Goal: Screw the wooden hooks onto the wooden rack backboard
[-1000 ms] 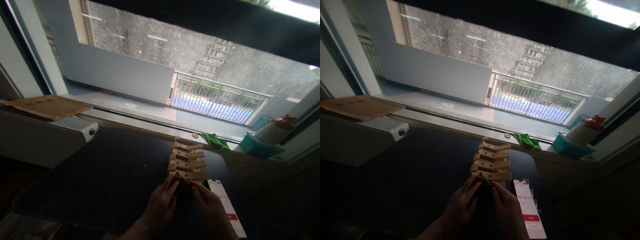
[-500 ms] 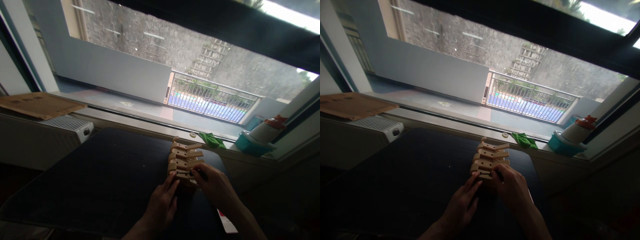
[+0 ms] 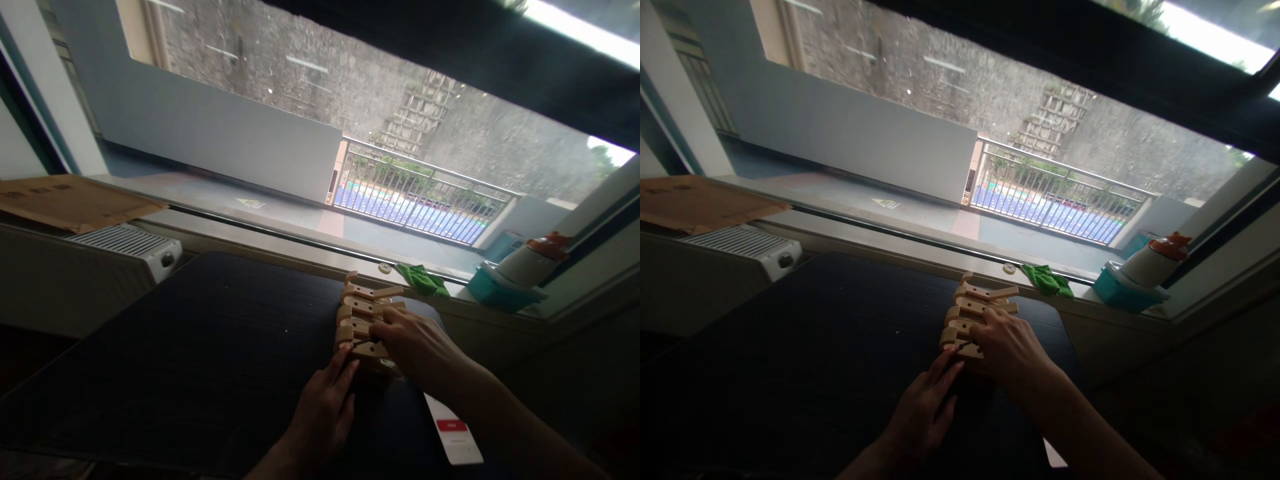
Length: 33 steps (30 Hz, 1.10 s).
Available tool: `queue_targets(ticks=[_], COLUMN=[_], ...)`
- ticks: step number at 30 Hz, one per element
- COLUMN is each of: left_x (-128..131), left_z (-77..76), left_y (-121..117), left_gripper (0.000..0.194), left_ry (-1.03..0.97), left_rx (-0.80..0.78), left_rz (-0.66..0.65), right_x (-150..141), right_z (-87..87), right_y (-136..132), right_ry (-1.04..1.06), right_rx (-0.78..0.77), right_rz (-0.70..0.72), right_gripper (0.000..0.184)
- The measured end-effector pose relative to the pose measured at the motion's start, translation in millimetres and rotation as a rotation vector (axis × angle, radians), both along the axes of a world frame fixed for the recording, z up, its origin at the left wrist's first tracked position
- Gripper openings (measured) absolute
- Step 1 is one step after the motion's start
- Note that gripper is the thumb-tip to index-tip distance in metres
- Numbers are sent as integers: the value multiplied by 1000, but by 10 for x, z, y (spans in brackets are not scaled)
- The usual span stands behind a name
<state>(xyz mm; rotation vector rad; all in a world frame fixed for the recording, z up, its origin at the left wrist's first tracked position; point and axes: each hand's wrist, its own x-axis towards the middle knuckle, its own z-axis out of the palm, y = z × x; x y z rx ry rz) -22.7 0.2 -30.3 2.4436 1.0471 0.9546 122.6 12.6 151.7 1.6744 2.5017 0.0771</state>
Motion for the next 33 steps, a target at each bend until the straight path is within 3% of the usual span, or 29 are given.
queue_targets(ticks=[5,8,15,19,24,33], left_x=[5,-1,7,1,-7,16], left_z=[-19,3,13,16,3,-37], left_y=[9,0,-2,-4,-5,17], left_gripper=[51,50,51,52,52,51], left_ry=[-16,-29,-34,-35,-20,-42], left_rx=[-5,-11,3,10,4,25], left_rz=[1,6,-1,1,-4,-7], right_x=[-278,-369,-276,-328,-365,-300], right_z=[144,138,206,223,166,195], right_y=[177,255,282,250,279,322], right_ry=[-192,-253,-308,-358,-380,-325], right_rx=[-57,-97,-76,-105,-106,-93], right_rz=[165,163,81,171,270,104], right_gripper=[19,18,29,14,12,20])
